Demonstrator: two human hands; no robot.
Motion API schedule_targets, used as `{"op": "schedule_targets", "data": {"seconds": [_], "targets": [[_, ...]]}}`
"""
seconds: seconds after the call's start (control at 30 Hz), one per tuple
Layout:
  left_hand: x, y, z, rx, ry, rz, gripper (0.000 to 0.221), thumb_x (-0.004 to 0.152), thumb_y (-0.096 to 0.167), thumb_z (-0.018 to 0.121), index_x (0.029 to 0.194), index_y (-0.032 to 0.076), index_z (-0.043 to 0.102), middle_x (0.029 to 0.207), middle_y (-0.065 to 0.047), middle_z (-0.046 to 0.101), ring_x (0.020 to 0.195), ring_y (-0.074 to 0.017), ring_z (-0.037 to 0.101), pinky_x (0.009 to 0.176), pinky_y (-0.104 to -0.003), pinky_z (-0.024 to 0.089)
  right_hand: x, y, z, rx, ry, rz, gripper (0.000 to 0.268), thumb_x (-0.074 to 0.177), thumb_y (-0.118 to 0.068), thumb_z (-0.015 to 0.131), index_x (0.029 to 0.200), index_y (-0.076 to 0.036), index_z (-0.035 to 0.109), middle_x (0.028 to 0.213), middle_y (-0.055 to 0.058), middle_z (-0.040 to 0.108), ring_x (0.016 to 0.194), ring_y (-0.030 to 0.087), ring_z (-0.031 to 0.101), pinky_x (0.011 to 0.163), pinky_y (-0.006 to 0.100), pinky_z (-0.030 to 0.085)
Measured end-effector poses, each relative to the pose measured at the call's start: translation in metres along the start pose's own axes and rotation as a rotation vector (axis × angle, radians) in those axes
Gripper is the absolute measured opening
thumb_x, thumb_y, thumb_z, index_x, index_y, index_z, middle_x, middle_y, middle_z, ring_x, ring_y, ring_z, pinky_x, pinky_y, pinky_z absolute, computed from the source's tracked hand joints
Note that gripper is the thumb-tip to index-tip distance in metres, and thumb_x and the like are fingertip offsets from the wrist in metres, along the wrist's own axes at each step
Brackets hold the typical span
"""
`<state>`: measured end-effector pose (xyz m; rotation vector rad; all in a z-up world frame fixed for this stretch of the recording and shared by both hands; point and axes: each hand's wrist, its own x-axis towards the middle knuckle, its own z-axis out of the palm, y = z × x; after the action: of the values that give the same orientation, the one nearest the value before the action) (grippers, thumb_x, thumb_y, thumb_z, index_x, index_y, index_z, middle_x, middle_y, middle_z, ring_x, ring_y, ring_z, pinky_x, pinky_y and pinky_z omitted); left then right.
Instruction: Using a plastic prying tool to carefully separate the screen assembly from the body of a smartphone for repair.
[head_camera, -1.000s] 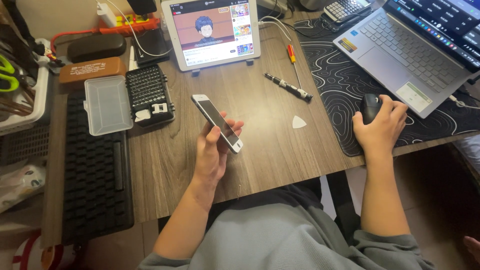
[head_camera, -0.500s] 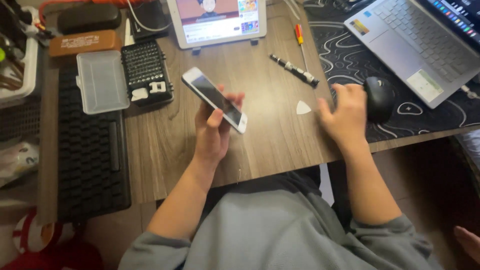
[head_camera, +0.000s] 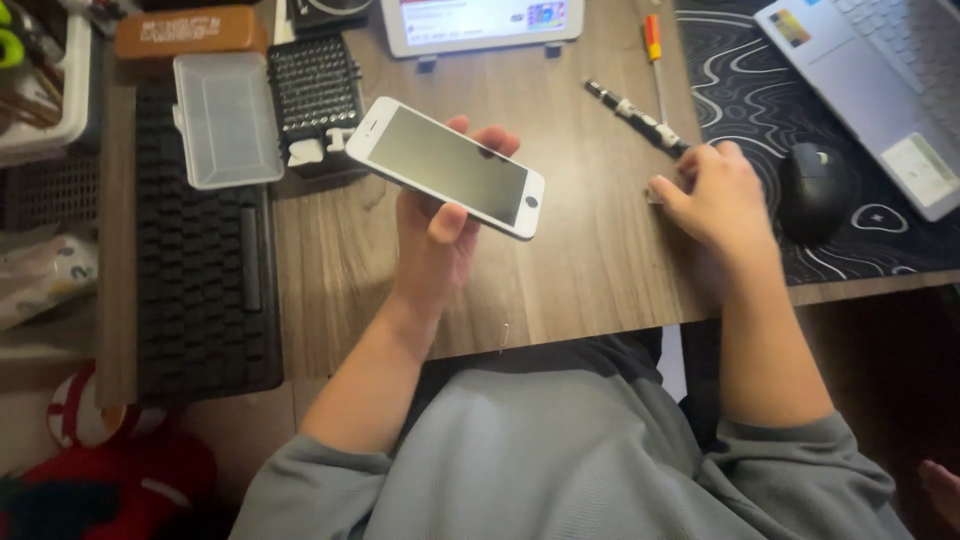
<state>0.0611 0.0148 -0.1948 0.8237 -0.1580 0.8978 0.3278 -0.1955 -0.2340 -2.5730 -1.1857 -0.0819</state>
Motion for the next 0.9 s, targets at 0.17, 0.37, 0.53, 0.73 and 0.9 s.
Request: {"op": "schedule_targets", "data": {"seconds": [0.17,0.37,0.53,0.73,0.9], "targets": [[-0.029,0.011,0.000,0.017,0.104,-0.108,0.069,0.099,0.041,0.078,0.150,0.008,0.047,0.143,-0.024,0.059,0.137,-0.0364,0.059,0.108,-0.045,0.056,-0.003,-0.035,-0.027,0.033,-0.255,0.207,0.036,0.092,-0.036,0.079,0.104,-0.004,0.070,0.112,0.017,0.058,0.106,0.037,0.058,0.094,0.048,0.045],[-0.044,0.004,-0.009,0.013,0.230,-0.079,0.058,0.100,0.032,0.078,0.147,0.007,0.052,0.138,-0.026,0.062,0.131,-0.0358,0.063,0.101,-0.044,0.060,0.004,-0.020,-0.024,0.111,-0.307,0.187,0.026,0.086,-0.028,0.081,0.095,-0.008,0.067,0.103,0.010,0.060,0.092,0.028,0.059,0.084,0.042,0.046],[-0.044,0.003,-0.014,0.026,0.270,-0.068,0.064,0.101,0.034,0.077,0.151,0.005,0.049,0.144,-0.025,0.059,0.135,-0.0396,0.062,0.109,-0.050,0.059,0.004,-0.008,-0.018,0.117,-0.324,0.130,0.024,0.085,-0.024,0.079,0.095,-0.008,0.064,0.102,0.010,0.058,0.087,0.026,0.057,0.080,0.040,0.045],[-0.047,0.006,-0.014,0.061,0.277,-0.109,0.065,0.102,0.036,0.076,0.153,0.006,0.048,0.148,-0.024,0.059,0.140,-0.0388,0.061,0.112,-0.050,0.060,-0.005,-0.013,-0.024,0.225,-0.307,0.120,0.023,0.086,-0.012,0.070,0.099,-0.009,0.051,0.092,0.006,0.055,0.080,0.022,0.049,0.070,0.038,0.039],[-0.046,0.003,-0.017,0.100,0.266,-0.074,0.062,0.105,0.038,0.075,0.152,0.007,0.050,0.147,-0.024,0.060,0.140,-0.0389,0.062,0.114,-0.050,0.060,-0.013,-0.041,-0.026,0.217,-0.036,-0.153,0.025,0.102,0.002,0.079,0.115,0.003,0.058,0.106,0.017,0.053,0.086,0.025,0.050,0.078,0.040,0.046]]}}
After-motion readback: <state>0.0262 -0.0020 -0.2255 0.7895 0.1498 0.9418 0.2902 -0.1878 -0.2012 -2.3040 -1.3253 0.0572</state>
